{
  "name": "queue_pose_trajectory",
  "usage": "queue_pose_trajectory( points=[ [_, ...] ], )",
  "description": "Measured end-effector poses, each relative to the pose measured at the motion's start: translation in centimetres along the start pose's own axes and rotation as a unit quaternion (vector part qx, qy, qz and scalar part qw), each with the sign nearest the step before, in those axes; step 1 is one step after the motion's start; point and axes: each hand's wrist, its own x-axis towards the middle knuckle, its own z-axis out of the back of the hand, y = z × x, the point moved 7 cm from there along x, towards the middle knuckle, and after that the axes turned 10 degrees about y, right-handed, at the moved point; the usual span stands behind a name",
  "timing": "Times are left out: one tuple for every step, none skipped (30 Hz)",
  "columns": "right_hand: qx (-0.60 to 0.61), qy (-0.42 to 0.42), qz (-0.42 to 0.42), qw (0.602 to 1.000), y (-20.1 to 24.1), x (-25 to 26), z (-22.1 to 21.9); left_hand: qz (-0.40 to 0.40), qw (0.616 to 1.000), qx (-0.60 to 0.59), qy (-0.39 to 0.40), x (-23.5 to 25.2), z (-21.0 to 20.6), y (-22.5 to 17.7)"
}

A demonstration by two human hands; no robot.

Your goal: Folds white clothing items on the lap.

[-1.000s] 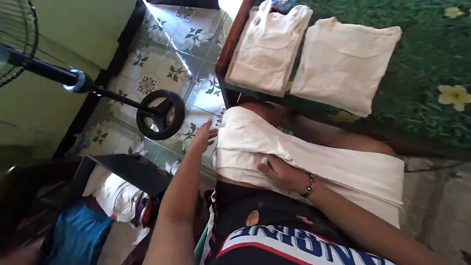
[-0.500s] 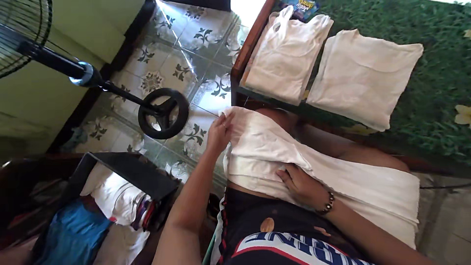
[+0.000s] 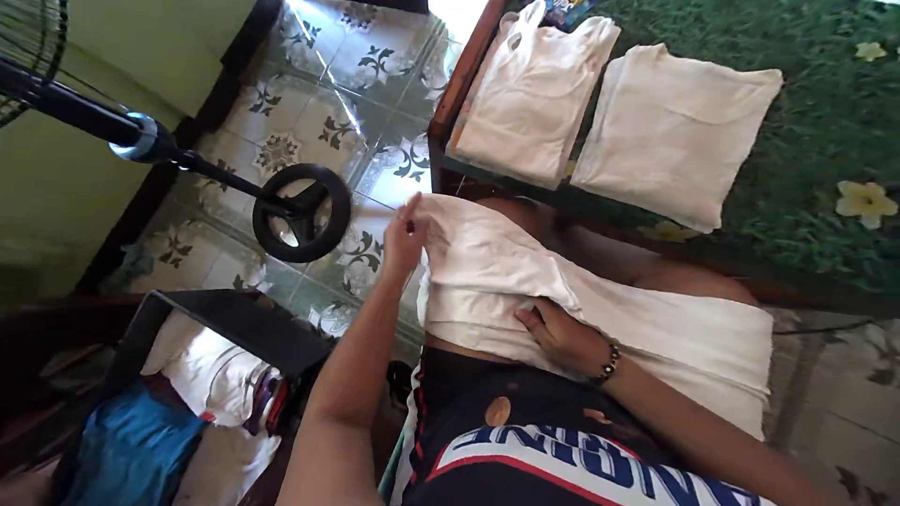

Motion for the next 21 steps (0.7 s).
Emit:
queue_pose_trajectory(
  points=[
    [0.011,0.013,-0.008,1.000,-0.2,0.0,-0.1,0.034,0.997,-0.074,0.001,1.1,0.1,0.8],
    [0.022,0.030,-0.020,0.999,-0.3,-0.1,-0.1,0.067,0.988,-0.139,0.006,1.9,0.0,1.6],
    [0.025,0.041,-0.029,0.998,-0.6,-0.1,-0.2,0.100,0.977,-0.188,0.014,2.6,-0.1,2.2],
    [0.021,0.050,-0.037,0.998,-0.8,-0.3,-0.2,0.136,0.965,-0.222,0.028,3.0,-0.3,2.8],
    [0.010,0.052,-0.042,0.998,-1.1,-0.5,-0.2,0.174,0.953,-0.241,0.050,2.9,-0.6,3.5],
    [-0.009,0.045,-0.045,0.998,-1.4,-0.9,-0.3,0.213,0.942,-0.246,0.085,2.4,-1.2,4.3],
    [-0.030,0.027,-0.038,0.998,-1.7,-1.4,-0.4,0.250,0.930,-0.238,0.126,1.4,-1.9,5.5],
    [-0.047,0.000,-0.022,0.999,-2.0,-1.9,-0.5,0.283,0.916,-0.226,0.170,0.0,-2.6,7.0],
    [-0.057,-0.018,-0.005,0.998,-2.3,-2.3,-0.7,0.307,0.901,-0.213,0.221,-1.6,-3.4,8.5],
    [-0.070,-0.033,0.013,0.997,-2.5,-2.8,-0.7,0.321,0.881,-0.206,0.278,-3.4,-4.1,9.8],
    [-0.083,-0.038,0.027,0.996,-2.7,-3.2,-0.8,0.324,0.865,-0.205,0.325,-5.0,-4.6,10.7],
    [-0.095,-0.041,0.040,0.994,-2.8,-3.6,-0.7,0.315,0.854,-0.210,0.358,-6.5,-4.7,10.8],
    [-0.102,-0.036,0.047,0.993,-3.0,-4.0,-0.8,0.300,0.851,-0.211,0.376,-7.8,-4.3,10.5],
    [-0.104,-0.028,0.053,0.993,-3.2,-4.3,-0.8,0.283,0.855,-0.208,0.381,-8.7,-3.6,10.1],
    [-0.106,-0.019,0.061,0.992,-3.3,-4.5,-0.8,0.259,0.862,-0.208,0.382,-9.2,-2.8,10.0],
    [-0.114,-0.009,0.070,0.991,-3.3,-4.6,-0.8,0.246,0.866,-0.204,0.384,-9.4,-1.7,9.7],
    [-0.123,0.002,0.083,0.989,-3.1,-4.7,-0.8,0.241,0.874,-0.190,0.377,-9.5,-0.6,9.0],
    [-0.131,0.011,0.096,0.987,-3.0,-4.7,-0.7,0.239,0.880,-0.182,0.367,-9.4,0.6,8.4],
    [-0.139,0.017,0.111,0.984,-2.8,-4.7,-0.6,0.236,0.886,-0.179,0.356,-9.2,2.0,7.6],
    [-0.144,0.023,0.122,0.982,-2.6,-4.7,-0.5,0.233,0.893,-0.173,0.343,-8.8,3.3,7.0],
    [-0.149,0.026,0.129,0.980,-2.5,-4.7,-0.3,0.228,0.901,-0.160,0.333,-8.5,4.4,6.1]
  ],
)
